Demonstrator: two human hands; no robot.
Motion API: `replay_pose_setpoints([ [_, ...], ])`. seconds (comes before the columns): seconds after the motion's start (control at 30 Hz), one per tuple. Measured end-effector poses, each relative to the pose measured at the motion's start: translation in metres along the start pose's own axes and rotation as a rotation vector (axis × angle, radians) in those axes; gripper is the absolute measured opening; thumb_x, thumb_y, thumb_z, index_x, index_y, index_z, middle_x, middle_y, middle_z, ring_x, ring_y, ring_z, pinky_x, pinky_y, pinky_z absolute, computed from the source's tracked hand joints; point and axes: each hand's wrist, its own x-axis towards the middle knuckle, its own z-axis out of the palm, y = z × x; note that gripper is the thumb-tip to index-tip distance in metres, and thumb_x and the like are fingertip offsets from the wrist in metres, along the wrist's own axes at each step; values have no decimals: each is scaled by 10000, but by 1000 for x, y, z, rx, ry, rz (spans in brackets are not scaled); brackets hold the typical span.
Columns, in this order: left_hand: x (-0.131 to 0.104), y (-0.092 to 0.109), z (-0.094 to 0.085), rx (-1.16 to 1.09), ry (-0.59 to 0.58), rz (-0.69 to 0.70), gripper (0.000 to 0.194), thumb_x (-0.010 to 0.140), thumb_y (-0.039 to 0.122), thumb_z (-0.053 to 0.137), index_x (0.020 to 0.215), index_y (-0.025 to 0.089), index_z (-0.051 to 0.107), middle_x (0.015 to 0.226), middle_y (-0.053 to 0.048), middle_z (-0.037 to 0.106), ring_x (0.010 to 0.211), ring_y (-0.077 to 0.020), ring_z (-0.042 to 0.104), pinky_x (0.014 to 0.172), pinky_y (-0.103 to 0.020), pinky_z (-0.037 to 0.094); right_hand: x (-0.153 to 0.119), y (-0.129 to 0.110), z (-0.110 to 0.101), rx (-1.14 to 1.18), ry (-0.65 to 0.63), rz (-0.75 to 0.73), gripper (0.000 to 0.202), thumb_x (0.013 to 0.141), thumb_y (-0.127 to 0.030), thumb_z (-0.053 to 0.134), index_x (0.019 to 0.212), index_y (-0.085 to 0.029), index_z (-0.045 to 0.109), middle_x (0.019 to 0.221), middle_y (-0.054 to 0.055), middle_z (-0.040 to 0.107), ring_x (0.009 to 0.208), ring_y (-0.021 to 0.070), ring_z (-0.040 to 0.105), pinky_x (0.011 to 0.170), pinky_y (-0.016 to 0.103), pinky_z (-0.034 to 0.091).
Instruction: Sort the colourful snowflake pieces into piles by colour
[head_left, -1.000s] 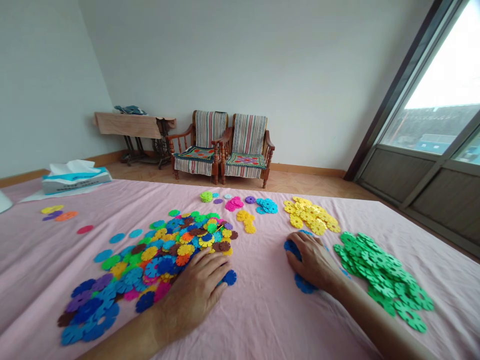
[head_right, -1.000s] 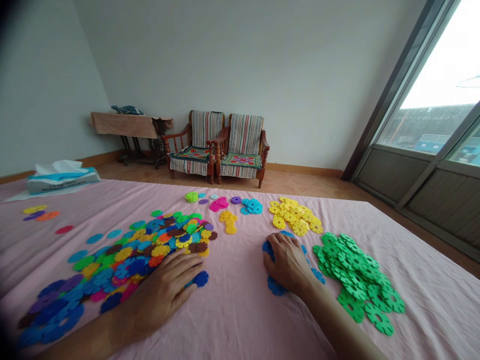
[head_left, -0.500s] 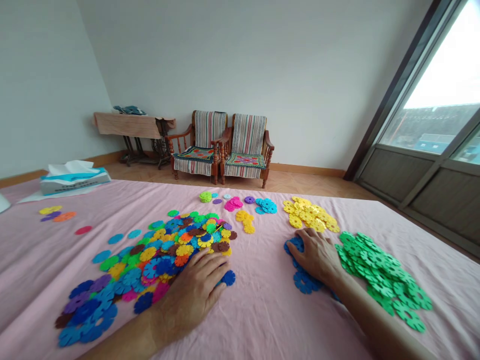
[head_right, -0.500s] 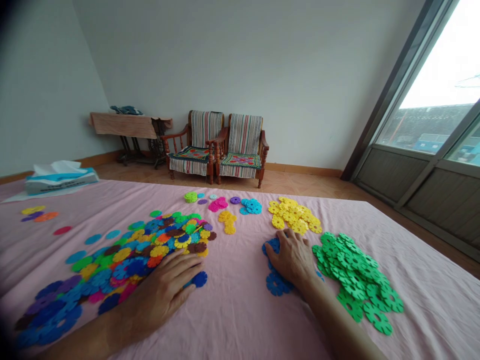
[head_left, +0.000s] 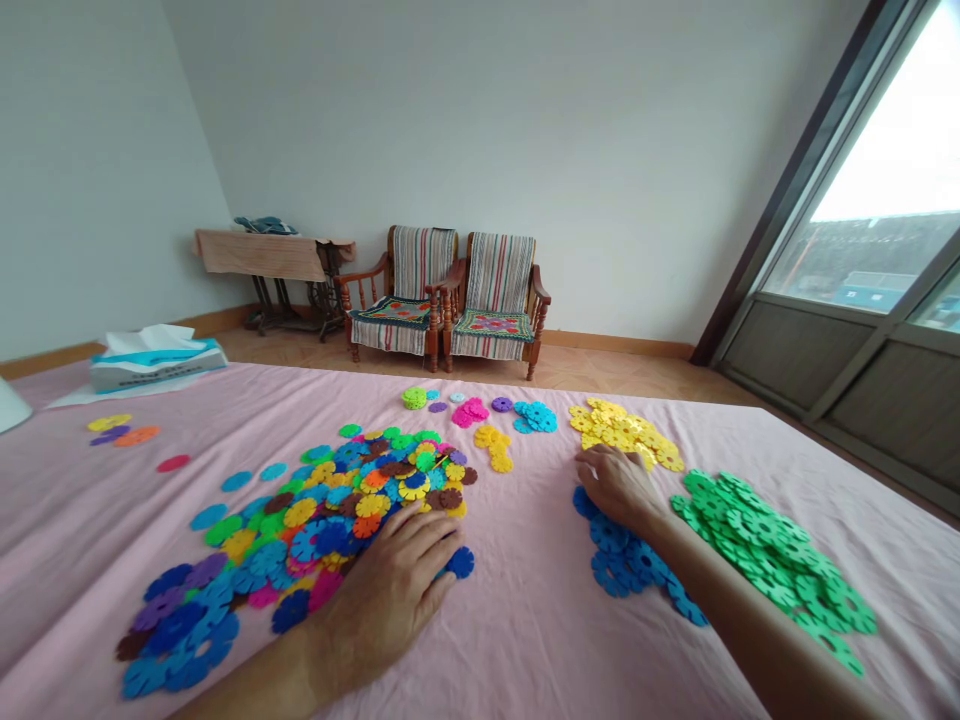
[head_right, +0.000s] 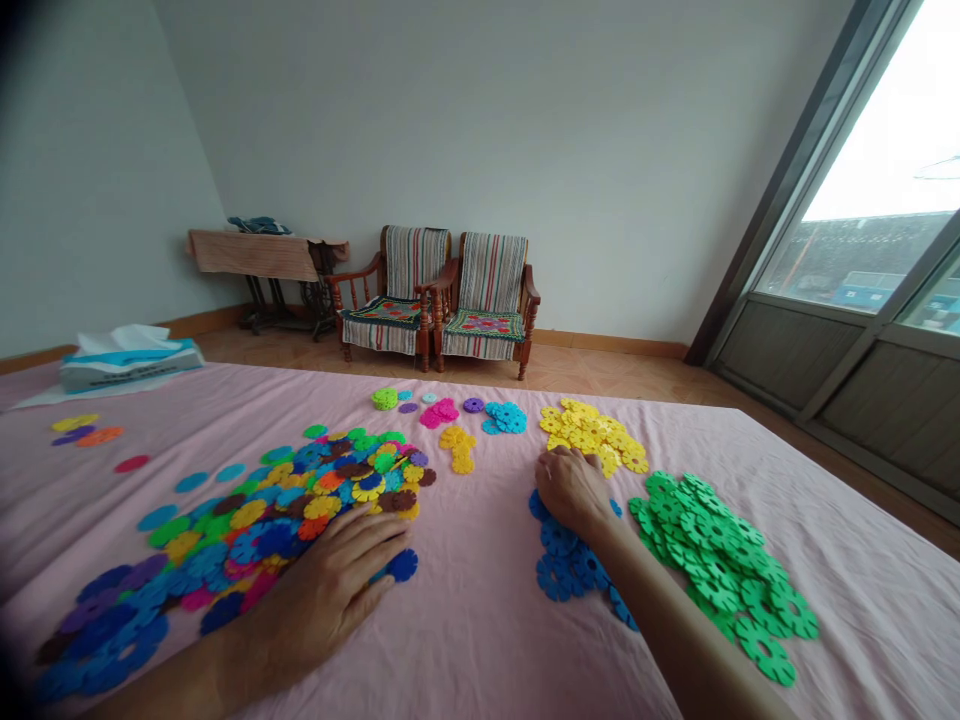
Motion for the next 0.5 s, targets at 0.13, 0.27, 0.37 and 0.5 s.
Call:
replay_pose_setpoints([
  [0.13, -1, 0, 1, -4, -14, -7, 373, 856, 130, 527, 1220, 192, 580, 1233, -63, 633, 1153, -236, 558, 1042, -474, 409, 14, 7, 5, -38, 0, 89, 368, 927, -287, 309, 922, -169, 657, 1031, 130, 667, 1010, 255, 588, 830, 380, 343],
  [0.27, -1, -1, 2, -2, -10, -12, 360, 862, 152, 534, 1218, 187, 581, 1230, -65, 635, 1161, -236, 552, 1046, -471, 407, 28, 17, 10, -33, 9, 152, 391, 921, -294, 303, 961, -148, 663, 1053, 166, 664, 1013, 285, 591, 819, 401, 364],
  [0.37, -1, -1, 2, 3, -5, -2, 350, 863, 151, 530, 1207, 184, 590, 1221, -64, 641, 1159, -237, 554, 1042, -470, 410, 33, 23, 10, -14, 25, 171, 401, 917, -287, 307, 1015, -138, 667, 1060, 179, 672, 1013, 298, 600, 840, 424, 375],
  [0.5, 1, 1, 0, 9, -20, -4, 347, 865, 136, 518, 1201, 173, 594, 1219, -72, 641, 1144, -249, 563, 1026, -501, 416, 27, 32, 5, 33, 60, 156, 376, 910, -289, 337, 1056, -167, 661, 1060, 129, 686, 1009, 270, 613, 839, 383, 409],
])
